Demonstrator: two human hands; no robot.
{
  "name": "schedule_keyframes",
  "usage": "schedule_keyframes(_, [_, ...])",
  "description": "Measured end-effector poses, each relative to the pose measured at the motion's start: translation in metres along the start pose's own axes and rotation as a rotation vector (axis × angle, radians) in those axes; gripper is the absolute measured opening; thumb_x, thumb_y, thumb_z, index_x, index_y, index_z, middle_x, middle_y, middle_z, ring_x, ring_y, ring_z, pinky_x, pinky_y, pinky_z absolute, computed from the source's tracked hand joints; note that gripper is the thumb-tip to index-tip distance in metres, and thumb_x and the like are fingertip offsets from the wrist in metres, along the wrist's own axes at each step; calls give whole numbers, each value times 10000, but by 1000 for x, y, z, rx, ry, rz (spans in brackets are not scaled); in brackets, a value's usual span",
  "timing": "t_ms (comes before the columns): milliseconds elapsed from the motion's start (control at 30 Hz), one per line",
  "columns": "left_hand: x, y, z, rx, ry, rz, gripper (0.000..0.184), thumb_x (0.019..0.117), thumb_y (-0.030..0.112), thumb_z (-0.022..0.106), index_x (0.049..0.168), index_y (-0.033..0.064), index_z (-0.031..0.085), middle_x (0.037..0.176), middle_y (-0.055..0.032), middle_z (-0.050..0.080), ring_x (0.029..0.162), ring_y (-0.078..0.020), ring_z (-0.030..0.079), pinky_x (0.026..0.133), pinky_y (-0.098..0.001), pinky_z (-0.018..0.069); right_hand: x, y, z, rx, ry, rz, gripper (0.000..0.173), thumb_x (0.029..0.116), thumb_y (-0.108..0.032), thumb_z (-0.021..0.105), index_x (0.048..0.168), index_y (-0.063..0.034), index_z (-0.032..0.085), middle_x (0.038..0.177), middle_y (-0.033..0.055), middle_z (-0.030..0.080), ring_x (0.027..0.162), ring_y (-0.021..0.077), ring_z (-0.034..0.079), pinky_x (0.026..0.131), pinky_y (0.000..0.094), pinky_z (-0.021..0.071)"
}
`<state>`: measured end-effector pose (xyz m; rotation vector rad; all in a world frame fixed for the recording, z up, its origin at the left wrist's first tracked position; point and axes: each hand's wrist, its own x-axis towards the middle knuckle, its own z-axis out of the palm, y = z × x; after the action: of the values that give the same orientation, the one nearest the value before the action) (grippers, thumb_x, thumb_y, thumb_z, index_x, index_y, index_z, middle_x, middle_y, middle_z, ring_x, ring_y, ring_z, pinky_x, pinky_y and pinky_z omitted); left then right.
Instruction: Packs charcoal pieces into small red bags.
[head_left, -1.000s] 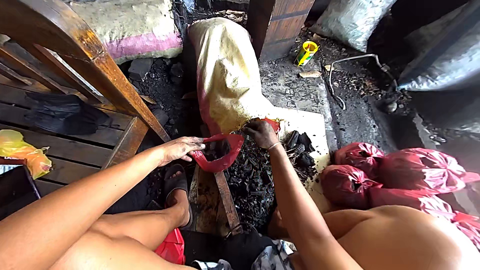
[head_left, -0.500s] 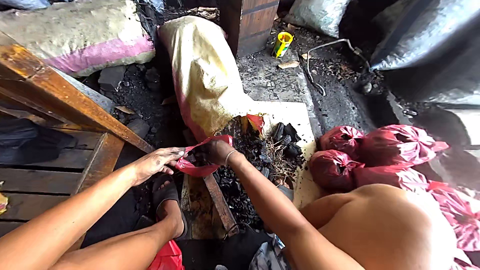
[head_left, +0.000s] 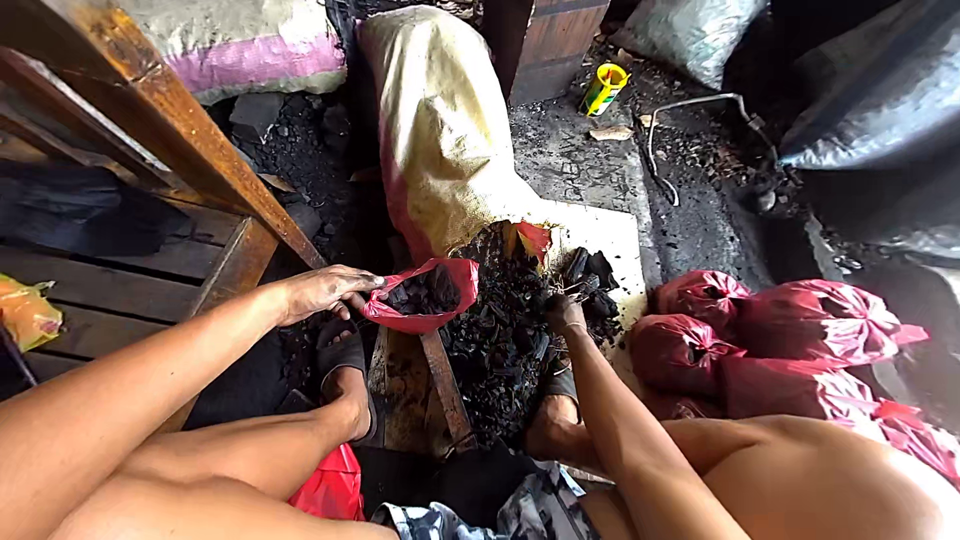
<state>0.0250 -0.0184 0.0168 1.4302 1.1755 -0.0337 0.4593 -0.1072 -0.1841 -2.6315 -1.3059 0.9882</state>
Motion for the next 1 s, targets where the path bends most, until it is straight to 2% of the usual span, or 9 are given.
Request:
schedule_keyframes(167, [-3, 22, 7, 76, -39, 14, 390, 1110, 274, 430, 1383, 52, 598, 1248, -135, 660, 1031, -185, 647, 850, -362, 524, -5, -36, -60, 73, 45, -111, 373, 935, -310, 741, 1202, -51, 729, 1223, 249, 696, 1200, 436, 632, 1045, 661, 449])
schedule_keyframes(267, [-3, 24, 12, 111, -35, 7, 408, 1104, 293, 455, 1412, 59, 583, 1314, -145, 639, 1117, -219, 627, 900, -415, 507, -16, -59, -94, 136, 110, -209, 331, 912, -283, 785, 1132, -38, 751, 1107, 250, 720, 1078, 442, 665, 971, 678, 474])
schedule_keyframes(433, [5, 5, 8, 113, -22, 38, 420, 1095, 349, 469, 1386, 83, 613, 1241, -119, 679, 1036, -183, 649, 845, -383, 521, -43, -94, -108, 578, 29, -733, 206, 886, -90, 722, 1074, -14, 689, 890, 93, 703, 751, 168, 657, 710, 400, 567])
schedule_keyframes(500, [7, 4, 7, 107, -23, 30, 413, 1093, 343, 478, 1381, 81, 616, 1214, -114, 686, 1014, -170, 649, 835, -370, 521, -62, -124, -95, 586, -7, -930, 294, 814, -86, 739, 1096, -7, 701, 1031, 108, 731, 859, 184, 704, 755, 406, 607])
schedule_keyframes(567, [7, 7, 8, 112, -21, 30, 415, 1094, 345, 472, 1379, 78, 613, 1213, -122, 682, 1015, -176, 646, 845, -377, 518, -75, -153, -72, 458, -4, -1042, 288, 755, -121, 812, 1011, -18, 732, 1286, 138, 670, 1137, 252, 661, 940, 473, 575])
schedule_keyframes(633, [5, 13, 10, 125, -20, 25, 426, 1094, 352, 472, 1395, 80, 600, 1244, -134, 671, 1042, -193, 640, 864, -391, 511, -79, -174, -45, 227, 28, -1038, 251, 730, -192, 883, 916, -75, 762, 1437, 118, 587, 1346, 311, 527, 1088, 558, 468])
schedule_keyframes(767, [3, 17, 12, 147, -36, 32, 433, 1092, 342, 484, 1417, 74, 585, 1276, -139, 654, 1042, -191, 628, 862, -385, 511, -74, -184, -18, -218, -12, -767, 299, 834, -360, 813, 1022, -130, 781, 1581, 100, 462, 1503, 401, 314, 1169, 692, 261])
schedule_keyframes(900, [6, 11, 10, 141, -46, 42, 431, 1089, 349, 487, 1414, 87, 595, 1320, -118, 652, 1102, -189, 642, 875, -393, 526, -63, -178, -13, -247, -37, -541, 348, 896, -392, 749, 1044, -77, 764, 1561, 154, 470, 1458, 422, 374, 1114, 660, 366])
schedule_keyframes(1000, [6, 11, 8, 122, -55, 35, 445, 1087, 349, 492, 1435, 85, 577, 1311, -125, 661, 1135, -209, 641, 895, -418, 524, -56, -171, -17, -200, -97, -462, 395, 896, -377, 762, 1084, -31, 743, 1319, 228, 626, 1257, 418, 584, 1029, 624, 485])
